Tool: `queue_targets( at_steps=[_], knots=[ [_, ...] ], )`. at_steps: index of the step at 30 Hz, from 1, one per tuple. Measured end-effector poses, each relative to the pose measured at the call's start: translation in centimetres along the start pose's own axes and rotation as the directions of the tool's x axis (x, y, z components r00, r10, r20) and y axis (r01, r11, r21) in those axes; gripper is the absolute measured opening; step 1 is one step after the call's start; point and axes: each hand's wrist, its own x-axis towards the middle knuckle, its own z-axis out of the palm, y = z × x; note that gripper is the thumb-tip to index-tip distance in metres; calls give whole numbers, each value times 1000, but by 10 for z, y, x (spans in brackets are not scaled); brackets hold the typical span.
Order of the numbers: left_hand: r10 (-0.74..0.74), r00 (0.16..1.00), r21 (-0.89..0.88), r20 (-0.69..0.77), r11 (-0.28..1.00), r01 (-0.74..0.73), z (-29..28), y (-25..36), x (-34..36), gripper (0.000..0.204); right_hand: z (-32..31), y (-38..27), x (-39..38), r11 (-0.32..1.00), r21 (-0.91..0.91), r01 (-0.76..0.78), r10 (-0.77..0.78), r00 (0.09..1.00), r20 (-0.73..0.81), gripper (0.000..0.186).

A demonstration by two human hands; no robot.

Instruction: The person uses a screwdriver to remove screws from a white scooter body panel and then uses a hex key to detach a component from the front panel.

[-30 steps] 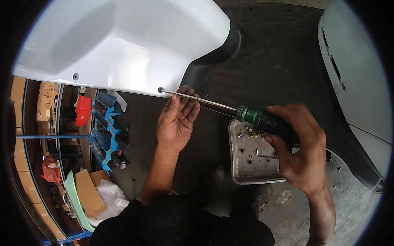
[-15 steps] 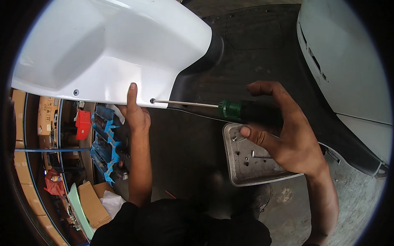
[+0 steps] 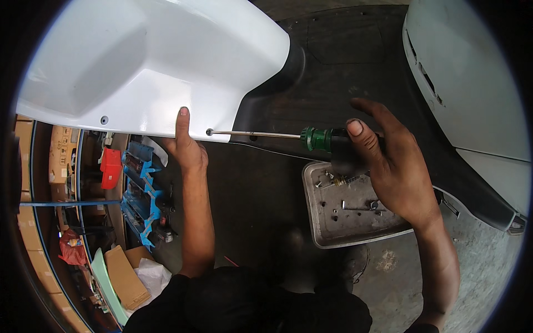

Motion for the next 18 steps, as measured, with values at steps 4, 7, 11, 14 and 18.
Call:
queue_targets(
  at_steps=[4, 7, 11, 14, 18],
  knots=[
    [-5, 1000, 1, -1, 1000, 5, -2, -2, 1, 47, -1, -9, 3, 989, 40, 143, -144, 989, 26, 57],
    [0, 1000, 6, 6, 1000, 0, -3, -4, 3, 50, -8, -13, 3, 993, -34, -114, 117, 982, 147, 54],
    [29, 999, 48, 30, 998, -31, -5, -5, 3, 49, -14, -10, 2, 966, 70, -250, 229, 948, 223, 47],
    [29, 999, 35, 27, 999, -30, -6, -5, 3, 49, -11, -9, 2, 971, 79, -224, 199, 950, 240, 42],
    [16, 1000, 37, 24, 999, -17, -5, -5, 2, 48, 0, -11, 11, 945, 212, -248, 205, 957, 205, 38]
  ],
)
